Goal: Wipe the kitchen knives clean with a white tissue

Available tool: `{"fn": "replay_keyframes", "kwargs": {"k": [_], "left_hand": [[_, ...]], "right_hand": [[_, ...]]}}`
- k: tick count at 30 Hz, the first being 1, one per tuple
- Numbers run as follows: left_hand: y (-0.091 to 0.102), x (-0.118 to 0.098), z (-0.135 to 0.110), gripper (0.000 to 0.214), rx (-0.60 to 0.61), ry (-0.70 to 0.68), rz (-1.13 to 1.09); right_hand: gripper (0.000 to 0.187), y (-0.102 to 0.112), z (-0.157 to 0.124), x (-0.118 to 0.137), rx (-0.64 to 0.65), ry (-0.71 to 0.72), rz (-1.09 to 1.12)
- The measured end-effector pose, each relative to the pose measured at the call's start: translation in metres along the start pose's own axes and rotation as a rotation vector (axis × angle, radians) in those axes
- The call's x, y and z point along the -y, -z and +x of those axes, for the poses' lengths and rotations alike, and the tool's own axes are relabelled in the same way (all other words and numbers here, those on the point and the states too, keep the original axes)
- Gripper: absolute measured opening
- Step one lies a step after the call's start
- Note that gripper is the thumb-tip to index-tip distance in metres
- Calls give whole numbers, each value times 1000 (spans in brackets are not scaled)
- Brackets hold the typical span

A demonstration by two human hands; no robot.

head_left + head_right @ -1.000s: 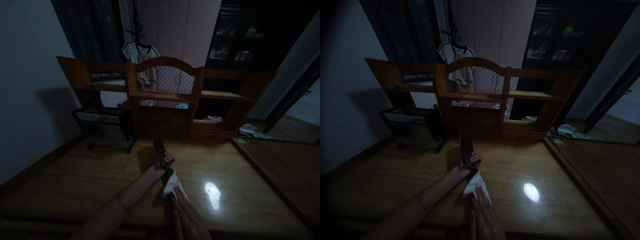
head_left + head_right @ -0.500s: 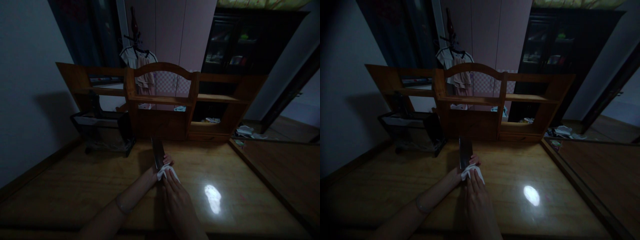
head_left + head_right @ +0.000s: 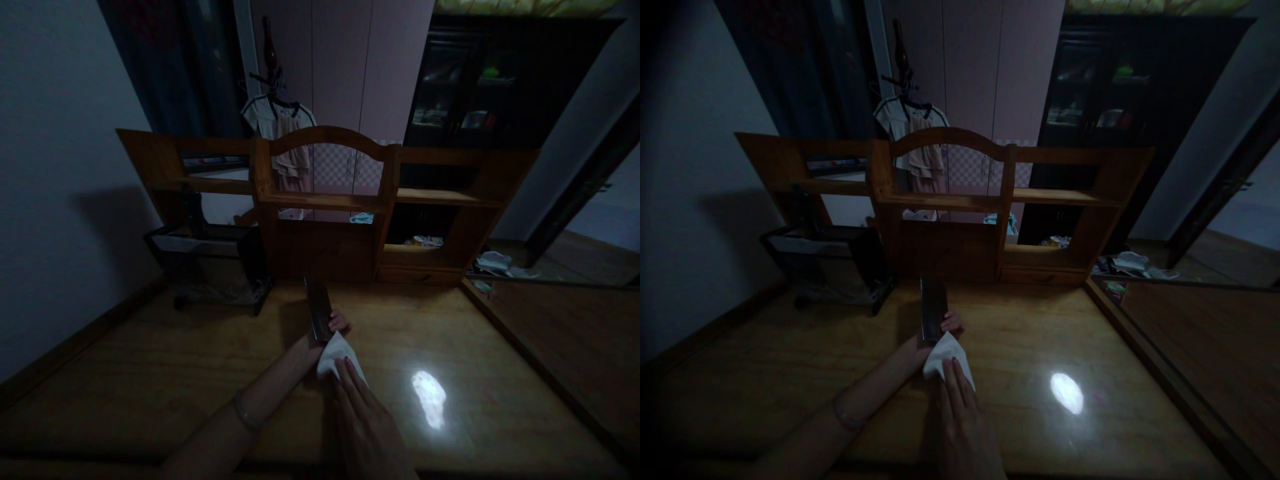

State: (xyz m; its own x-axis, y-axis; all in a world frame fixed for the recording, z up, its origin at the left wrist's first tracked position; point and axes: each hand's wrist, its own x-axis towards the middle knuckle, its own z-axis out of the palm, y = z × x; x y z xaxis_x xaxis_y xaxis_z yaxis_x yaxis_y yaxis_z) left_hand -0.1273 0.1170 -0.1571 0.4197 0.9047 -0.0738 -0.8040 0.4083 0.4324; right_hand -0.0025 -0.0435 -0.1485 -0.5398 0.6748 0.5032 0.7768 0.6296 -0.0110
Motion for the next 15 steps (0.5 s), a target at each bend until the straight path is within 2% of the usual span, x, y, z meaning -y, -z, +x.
{"fn": "replay_keyframes", "kwargs": {"k": [3,7,10,15], "left_hand": [[2,-1,-4,37,6,32,-56],[-5,-3,-12,33,-27,31,-73],[-13,-4,-16,17,-82,22,-3],[-25,-7,-17,31,-139,-2,81]], "right_hand": [[56,0,-13,-1,-72,54,-25],[42,5,-23,-1,-136,98,-30],[36,8,-24,-1,-156,75,-4],[38,2,-23,-3,-186,45,53]]}}
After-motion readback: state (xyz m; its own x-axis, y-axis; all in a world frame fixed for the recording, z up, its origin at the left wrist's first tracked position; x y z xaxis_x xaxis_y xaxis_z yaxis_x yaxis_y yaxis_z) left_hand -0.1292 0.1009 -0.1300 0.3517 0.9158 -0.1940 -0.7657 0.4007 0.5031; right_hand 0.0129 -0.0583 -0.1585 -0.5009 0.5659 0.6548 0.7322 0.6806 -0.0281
